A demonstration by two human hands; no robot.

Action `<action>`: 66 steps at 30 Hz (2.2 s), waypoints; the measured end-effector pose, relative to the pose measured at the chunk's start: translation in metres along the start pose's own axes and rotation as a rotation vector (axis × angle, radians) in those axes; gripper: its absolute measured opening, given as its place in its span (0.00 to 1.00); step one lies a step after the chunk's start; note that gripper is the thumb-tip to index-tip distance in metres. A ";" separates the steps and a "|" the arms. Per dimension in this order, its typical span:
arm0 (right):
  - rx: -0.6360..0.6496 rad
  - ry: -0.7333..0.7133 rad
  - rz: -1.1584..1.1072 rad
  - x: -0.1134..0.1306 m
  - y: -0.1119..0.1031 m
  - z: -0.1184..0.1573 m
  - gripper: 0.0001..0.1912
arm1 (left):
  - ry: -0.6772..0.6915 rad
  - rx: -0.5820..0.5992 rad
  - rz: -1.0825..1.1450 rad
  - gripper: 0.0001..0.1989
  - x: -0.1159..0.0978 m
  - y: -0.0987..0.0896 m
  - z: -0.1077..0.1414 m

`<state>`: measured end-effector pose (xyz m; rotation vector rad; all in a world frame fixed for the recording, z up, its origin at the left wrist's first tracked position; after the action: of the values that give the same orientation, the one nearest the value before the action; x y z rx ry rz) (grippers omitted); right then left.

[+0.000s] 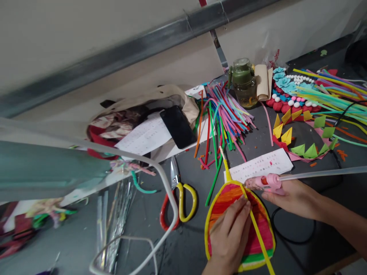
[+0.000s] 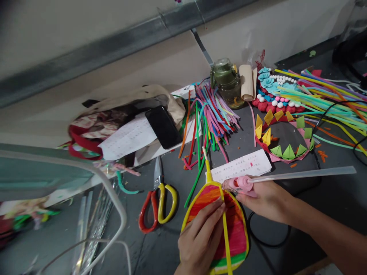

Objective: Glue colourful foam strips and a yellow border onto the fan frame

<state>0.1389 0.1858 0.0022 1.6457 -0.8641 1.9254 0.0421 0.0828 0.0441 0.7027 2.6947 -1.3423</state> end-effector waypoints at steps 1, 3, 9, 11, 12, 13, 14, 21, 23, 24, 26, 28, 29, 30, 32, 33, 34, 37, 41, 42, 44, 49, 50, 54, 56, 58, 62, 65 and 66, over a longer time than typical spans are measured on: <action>0.001 -0.003 0.001 0.000 0.000 0.000 0.25 | 0.000 0.000 0.000 0.09 0.000 0.000 0.000; 0.001 0.000 0.020 0.000 0.000 0.001 0.25 | 0.000 -0.001 -0.001 0.09 0.000 0.000 -0.001; -0.006 0.029 0.073 0.001 -0.003 0.002 0.22 | 0.008 -0.010 -0.008 0.08 -0.001 -0.001 -0.003; -0.009 0.042 0.073 -0.001 -0.003 0.002 0.21 | 0.015 -0.010 -0.007 0.08 -0.002 -0.001 -0.003; -0.014 0.049 0.077 -0.002 -0.003 0.002 0.21 | 0.017 -0.012 -0.007 0.08 -0.002 -0.001 -0.002; -0.017 0.053 0.079 -0.002 -0.003 0.002 0.21 | 0.018 -0.014 -0.006 0.08 -0.002 -0.001 -0.002; -0.017 0.056 0.081 -0.003 -0.003 0.002 0.22 | 0.021 -0.016 -0.005 0.08 -0.002 0.000 -0.002; -0.029 0.063 0.077 -0.001 -0.004 0.002 0.20 | 0.037 0.003 -0.013 0.09 -0.005 0.003 -0.005; -0.032 0.044 0.068 0.001 -0.004 0.001 0.21 | 0.037 0.006 -0.009 0.08 -0.006 0.003 -0.007; -0.034 0.036 0.068 0.001 -0.004 0.000 0.21 | 0.037 0.007 -0.010 0.08 -0.006 0.003 -0.007; -0.029 0.032 0.070 0.002 -0.004 -0.001 0.22 | 0.038 0.008 -0.014 0.09 -0.006 0.004 -0.008; -0.021 0.041 0.071 0.001 -0.003 -0.001 0.22 | 0.049 0.007 -0.014 0.09 -0.007 0.004 -0.008; -0.017 0.047 0.071 0.000 -0.003 0.000 0.23 | 0.055 0.007 -0.014 0.09 -0.008 0.004 -0.007; -0.013 0.052 0.071 0.000 -0.002 0.000 0.23 | 0.062 0.009 -0.015 0.09 -0.008 0.005 -0.007; -0.016 0.056 0.075 -0.001 -0.003 0.001 0.23 | 0.073 0.021 -0.019 0.09 -0.009 0.006 -0.007; -0.020 0.057 0.079 -0.002 -0.003 0.002 0.23 | 0.076 0.027 -0.023 0.09 -0.009 0.007 -0.006; -0.024 0.058 0.082 -0.003 -0.003 0.002 0.23 | 0.078 0.033 -0.026 0.09 -0.009 0.008 -0.005; -0.029 0.062 0.089 -0.004 -0.004 0.002 0.23 | 0.073 0.037 -0.026 0.09 -0.008 0.009 -0.004; -0.029 0.046 0.109 -0.002 -0.005 0.000 0.23 | 0.066 0.040 -0.024 0.09 -0.009 0.010 -0.004; -0.031 0.044 0.111 -0.001 -0.006 0.000 0.23 | 0.067 0.040 -0.023 0.09 -0.009 0.010 -0.004; -0.032 0.044 0.101 0.000 -0.006 0.000 0.23 | 0.065 0.036 -0.021 0.09 -0.009 0.010 -0.005; -0.045 0.036 0.089 -0.001 -0.006 0.000 0.21 | 0.050 0.030 -0.004 0.09 -0.008 0.010 -0.005; -0.050 0.032 0.088 -0.001 -0.006 0.000 0.21 | 0.048 0.027 -0.002 0.09 -0.008 0.010 -0.005; -0.040 0.003 0.079 -0.003 -0.004 0.001 0.24 | 0.042 0.003 -0.001 0.10 -0.007 0.008 -0.006; -0.028 -0.001 0.097 -0.003 -0.003 0.002 0.25 | 0.033 0.001 0.000 0.10 -0.006 0.008 -0.006; -0.018 0.003 0.115 -0.004 -0.003 0.002 0.26 | 0.027 0.005 -0.006 0.11 -0.004 0.010 -0.005; -0.023 -0.007 0.118 -0.003 -0.004 0.002 0.26 | 0.032 -0.002 -0.006 0.10 -0.003 0.012 -0.002; -0.016 -0.012 0.129 -0.004 -0.004 0.003 0.25 | 0.035 -0.008 0.005 0.10 -0.003 0.011 -0.001; -0.013 -0.015 0.136 -0.005 -0.004 0.003 0.25 | 0.035 -0.006 0.008 0.10 -0.003 0.012 -0.001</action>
<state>0.1447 0.1860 -0.0015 1.6333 -1.0161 1.9944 0.0497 0.0886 0.0368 0.7419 2.7184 -1.3320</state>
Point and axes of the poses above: each hand's wrist, its own z-axis away from the middle knuckle, its own y-axis out of the palm, x = y × z, the point moved 10 cm from there along -z, towards the middle knuckle, and after that the axes turned 7 degrees about -x, right-handed, at the moved point
